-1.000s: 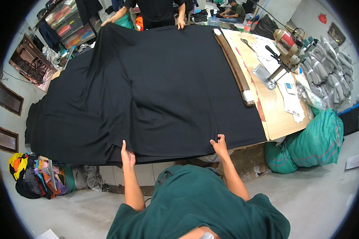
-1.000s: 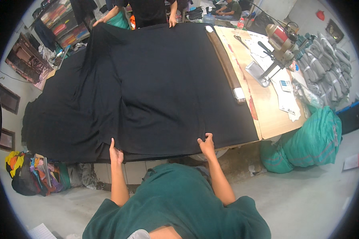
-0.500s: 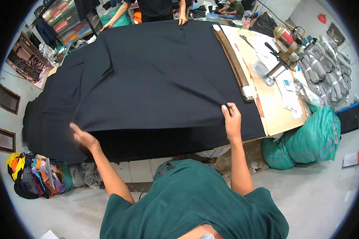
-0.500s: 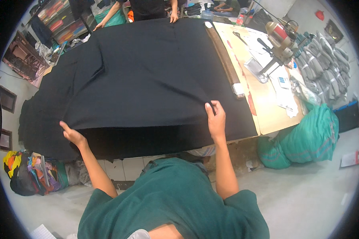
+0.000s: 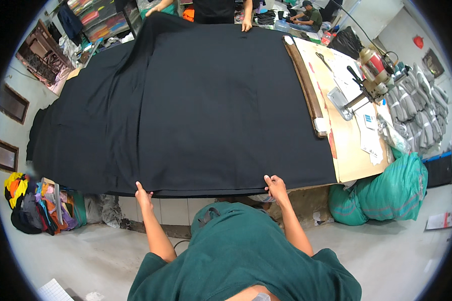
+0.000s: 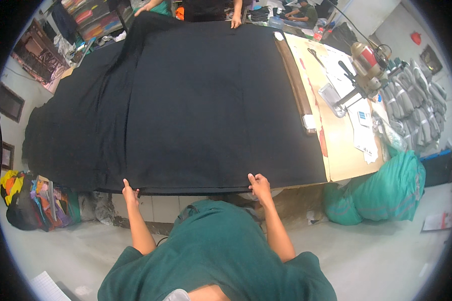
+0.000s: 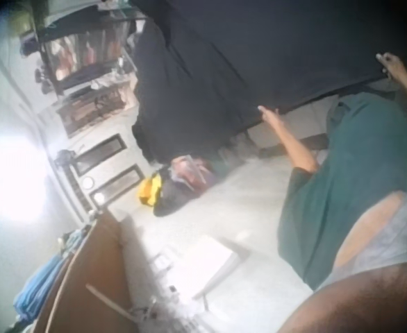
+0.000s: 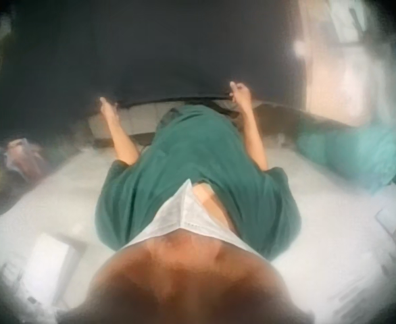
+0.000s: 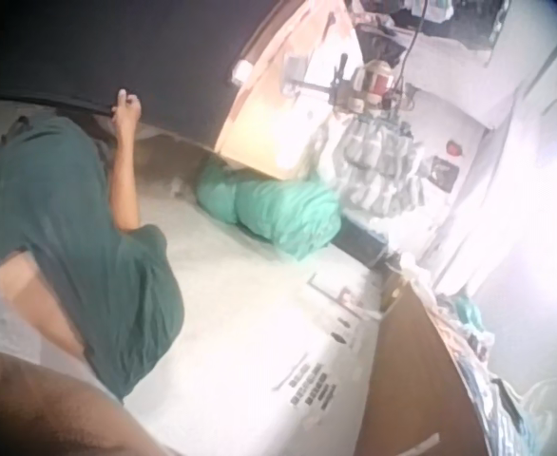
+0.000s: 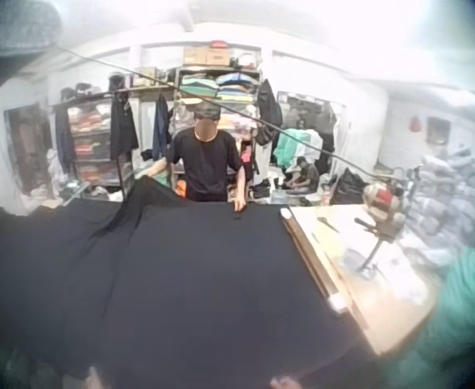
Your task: The person and a colleague spread a large piece of black fabric on a table. They use a long metal ruler to measure and align the fabric, then cut it into sections using a manual rotary cutter. The process involves smoothing the fabric and repeating the cutting action.
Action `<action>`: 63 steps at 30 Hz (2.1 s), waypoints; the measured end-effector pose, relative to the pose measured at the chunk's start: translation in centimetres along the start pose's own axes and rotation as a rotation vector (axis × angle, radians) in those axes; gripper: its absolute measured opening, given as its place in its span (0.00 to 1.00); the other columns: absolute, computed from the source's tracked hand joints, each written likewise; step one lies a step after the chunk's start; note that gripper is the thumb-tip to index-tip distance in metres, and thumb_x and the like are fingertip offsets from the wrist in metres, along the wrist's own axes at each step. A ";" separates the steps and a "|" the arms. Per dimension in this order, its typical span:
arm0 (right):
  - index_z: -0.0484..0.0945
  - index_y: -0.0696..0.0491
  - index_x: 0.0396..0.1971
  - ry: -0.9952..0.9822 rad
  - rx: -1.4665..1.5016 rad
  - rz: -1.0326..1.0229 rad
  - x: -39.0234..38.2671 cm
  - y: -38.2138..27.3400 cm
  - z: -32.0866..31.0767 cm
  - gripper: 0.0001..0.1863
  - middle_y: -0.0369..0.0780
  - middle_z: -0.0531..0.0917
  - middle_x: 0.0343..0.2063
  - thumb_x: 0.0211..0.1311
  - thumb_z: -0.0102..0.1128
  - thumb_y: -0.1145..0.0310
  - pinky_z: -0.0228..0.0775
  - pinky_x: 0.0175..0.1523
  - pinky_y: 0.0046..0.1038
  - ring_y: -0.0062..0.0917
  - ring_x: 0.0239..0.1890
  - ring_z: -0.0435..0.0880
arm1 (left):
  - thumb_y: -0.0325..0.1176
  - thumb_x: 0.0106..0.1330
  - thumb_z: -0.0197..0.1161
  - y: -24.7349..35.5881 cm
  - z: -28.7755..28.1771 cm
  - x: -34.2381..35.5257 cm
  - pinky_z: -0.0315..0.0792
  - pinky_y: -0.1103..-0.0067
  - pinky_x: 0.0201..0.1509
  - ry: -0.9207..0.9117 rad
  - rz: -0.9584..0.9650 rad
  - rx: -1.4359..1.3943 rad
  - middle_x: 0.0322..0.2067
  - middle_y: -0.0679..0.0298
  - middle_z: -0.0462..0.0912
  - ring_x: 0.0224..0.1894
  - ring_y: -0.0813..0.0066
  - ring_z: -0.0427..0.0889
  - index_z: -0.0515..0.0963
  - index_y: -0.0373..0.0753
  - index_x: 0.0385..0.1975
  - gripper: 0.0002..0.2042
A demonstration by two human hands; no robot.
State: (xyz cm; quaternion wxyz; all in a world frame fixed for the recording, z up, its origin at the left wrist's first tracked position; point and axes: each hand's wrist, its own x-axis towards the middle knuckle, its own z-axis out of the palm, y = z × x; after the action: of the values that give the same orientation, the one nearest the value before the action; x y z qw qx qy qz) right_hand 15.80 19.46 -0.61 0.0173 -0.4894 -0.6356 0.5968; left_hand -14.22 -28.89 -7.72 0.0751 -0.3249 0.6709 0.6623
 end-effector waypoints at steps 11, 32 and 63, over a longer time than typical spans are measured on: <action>0.75 0.49 0.28 -0.061 -0.037 0.010 -1.3 -2.6 -2.9 0.16 0.29 0.74 0.19 0.77 0.59 0.57 0.61 0.26 0.22 0.14 0.19 0.69 | 0.61 0.79 0.53 4.6 3.1 -3.3 0.76 0.72 0.37 0.272 0.396 -0.096 0.33 0.59 0.81 0.33 0.68 0.79 0.77 0.27 0.34 0.34; 0.72 0.52 0.24 -0.068 -0.327 -0.032 0.2 3.3 -2.4 0.22 0.31 0.73 0.18 0.79 0.57 0.54 0.64 0.25 0.27 0.18 0.19 0.70 | 0.56 0.79 0.56 0.1 1.4 0.6 0.67 0.79 0.31 0.215 -0.061 -0.288 0.44 0.63 0.84 0.36 0.75 0.79 0.80 0.34 0.49 0.26; 0.77 0.57 0.24 0.001 -0.350 -0.084 -0.4 4.9 -2.6 0.26 0.33 0.71 0.16 0.77 0.58 0.51 0.63 0.28 0.32 0.20 0.20 0.68 | 0.57 0.80 0.52 -0.7 2.0 -0.6 0.78 0.66 0.56 0.335 0.192 -0.029 0.48 0.49 0.84 0.47 0.62 0.84 0.77 0.22 0.57 0.35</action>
State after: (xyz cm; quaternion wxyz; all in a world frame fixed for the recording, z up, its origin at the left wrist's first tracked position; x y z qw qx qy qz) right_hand 20.56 20.15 -3.42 -0.0428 -0.4581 -0.7497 0.4758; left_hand -14.06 -26.75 -8.21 -0.1059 -0.3662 0.6922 0.6128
